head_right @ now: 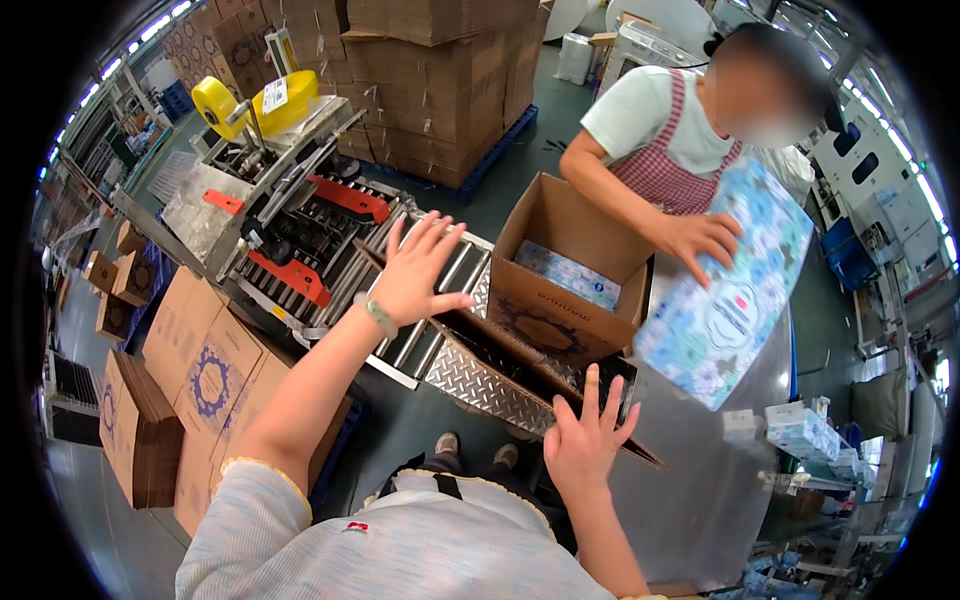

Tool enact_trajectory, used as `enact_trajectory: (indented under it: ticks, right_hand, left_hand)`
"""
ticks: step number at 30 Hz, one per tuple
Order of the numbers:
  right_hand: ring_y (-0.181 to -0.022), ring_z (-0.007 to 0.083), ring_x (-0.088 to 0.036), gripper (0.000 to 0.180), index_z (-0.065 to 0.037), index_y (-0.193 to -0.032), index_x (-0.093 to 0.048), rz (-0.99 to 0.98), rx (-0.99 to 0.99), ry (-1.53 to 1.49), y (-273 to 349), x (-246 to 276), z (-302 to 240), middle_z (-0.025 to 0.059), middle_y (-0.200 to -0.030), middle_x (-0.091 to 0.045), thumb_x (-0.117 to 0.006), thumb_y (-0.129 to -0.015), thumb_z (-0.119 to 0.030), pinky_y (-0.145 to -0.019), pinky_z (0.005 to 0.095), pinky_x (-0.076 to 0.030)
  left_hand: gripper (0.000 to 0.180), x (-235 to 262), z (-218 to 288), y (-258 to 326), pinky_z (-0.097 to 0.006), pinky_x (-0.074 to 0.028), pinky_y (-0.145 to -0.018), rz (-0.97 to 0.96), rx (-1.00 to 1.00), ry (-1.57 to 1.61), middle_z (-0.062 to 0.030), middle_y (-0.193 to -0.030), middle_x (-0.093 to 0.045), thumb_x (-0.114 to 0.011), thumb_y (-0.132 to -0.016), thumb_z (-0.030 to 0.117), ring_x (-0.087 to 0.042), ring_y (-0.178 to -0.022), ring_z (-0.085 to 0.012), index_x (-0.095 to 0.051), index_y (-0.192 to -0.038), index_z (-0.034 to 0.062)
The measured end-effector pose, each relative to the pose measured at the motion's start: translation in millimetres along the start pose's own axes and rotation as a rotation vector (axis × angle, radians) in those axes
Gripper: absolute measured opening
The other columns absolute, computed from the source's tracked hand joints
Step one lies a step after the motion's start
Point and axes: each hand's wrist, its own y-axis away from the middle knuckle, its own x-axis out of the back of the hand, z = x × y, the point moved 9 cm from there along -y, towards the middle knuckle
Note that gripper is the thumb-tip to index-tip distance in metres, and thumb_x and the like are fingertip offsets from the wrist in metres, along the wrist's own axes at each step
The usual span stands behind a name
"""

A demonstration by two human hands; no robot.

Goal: The person picks up plastic-wrapped packages from a stainless steel table and places them inside cardboard boxes, then slides the filled boxes onto a roller conveyor belt.

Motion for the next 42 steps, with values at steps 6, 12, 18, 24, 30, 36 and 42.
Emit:
enact_trajectory:
  ticks: [6,12,18,24,30,36,42]
  right_hand:
    - [-0.072,0.0412,-0.068,0.044,-0.002,-0.087,-0.077,-0.353,-0.043,-0.416,-11.4,-20.6,52.0,0.0221,-0.092,-0.071,-0.064,-0.095,-0.044,-0.069,0.0473,-0.055]
    - [-0.068,0.0456,-0.063,0.048,0.001,-0.070,-0.068,-0.396,0.116,-0.405,-14.1,-30.2,81.2,0.0246,-0.072,-0.065,-0.053,-0.103,-0.030,-0.064,0.0526,-0.049]
    - [-0.061,0.0446,-0.062,0.051,0.005,-0.067,-0.067,-0.404,-0.039,-0.309,-27.4,-15.7,174.5,0.0274,-0.066,-0.061,-0.053,-0.103,-0.029,-0.058,0.0528,-0.043]
    - [-0.075,0.0429,-0.068,0.049,-0.006,-0.081,-0.073,-0.613,0.421,-0.138,17.2,-138.4,87.2,0.0215,-0.079,-0.070,-0.055,-0.096,-0.049,-0.071,0.0533,-0.053]
    - [-0.114,0.0385,-0.064,0.072,-0.003,-0.137,-0.057,-0.839,0.700,-0.488,15.7,-156.6,72.8,0.0201,-0.116,-0.070,-0.080,-0.076,-0.033,-0.098,0.0449,-0.050]
    - [-0.126,0.0453,-0.052,0.071,0.001,-0.138,-0.053,-0.618,0.047,-0.282,-103.7,-95.1,143.5,0.0244,-0.133,-0.059,-0.078,-0.073,-0.009,-0.106,0.0440,-0.044]
    - [-0.141,0.0487,-0.041,0.079,-0.002,-0.145,-0.051,-0.603,0.518,-0.099,5.9,-104.9,83.6,0.0330,-0.150,-0.042,-0.078,-0.080,-0.039,-0.113,0.0492,-0.039]
  left_hand:
    - [0.131,10.2,-28.2,92.8,-0.056,-0.019,-0.120,0.511,0.753,0.171,-0.0293,-0.159,-0.022,-0.091,-0.063,0.054,-0.022,-0.149,-0.0415,-0.018,-0.158,0.0029]
    - [0.098,-19.7,-11.9,124.7,-0.036,-0.040,-0.113,0.240,0.656,1.255,-0.0160,-0.145,-0.049,-0.081,-0.074,0.008,-0.049,-0.132,-0.0260,-0.026,-0.156,-0.0013]
    - [0.104,-31.7,93.9,84.8,-0.034,-0.017,-0.126,-0.594,0.000,0.947,-0.0307,-0.165,-0.011,-0.056,-0.071,-0.005,-0.017,-0.155,-0.0321,-0.001,-0.159,-0.0072]
    - [0.121,-128.2,184.9,94.2,-0.064,-0.009,-0.121,-0.819,0.027,0.507,-0.0235,-0.169,-0.006,-0.070,-0.075,0.066,-0.004,-0.155,-0.0452,-0.010,-0.163,0.0103]
    - [0.104,-174.9,179.9,111.4,-0.080,-0.003,-0.112,-0.733,-0.231,0.059,-0.0129,-0.169,-0.016,-0.069,-0.073,0.072,-0.007,-0.157,-0.0335,-0.037,-0.158,0.0208]
    - [0.070,-146.0,218.4,141.1,-0.064,-0.025,-0.113,-1.123,-0.176,0.580,-0.0200,-0.149,-0.048,-0.064,-0.082,0.065,-0.036,-0.146,-0.0314,-0.066,-0.131,0.0144]
    - [0.065,-67.0,245.0,107.7,-0.045,-0.041,-0.106,-0.949,-0.312,0.355,-0.0196,-0.102,-0.073,-0.065,-0.080,0.067,-0.062,-0.120,-0.0282,-0.074,-0.103,0.0058]
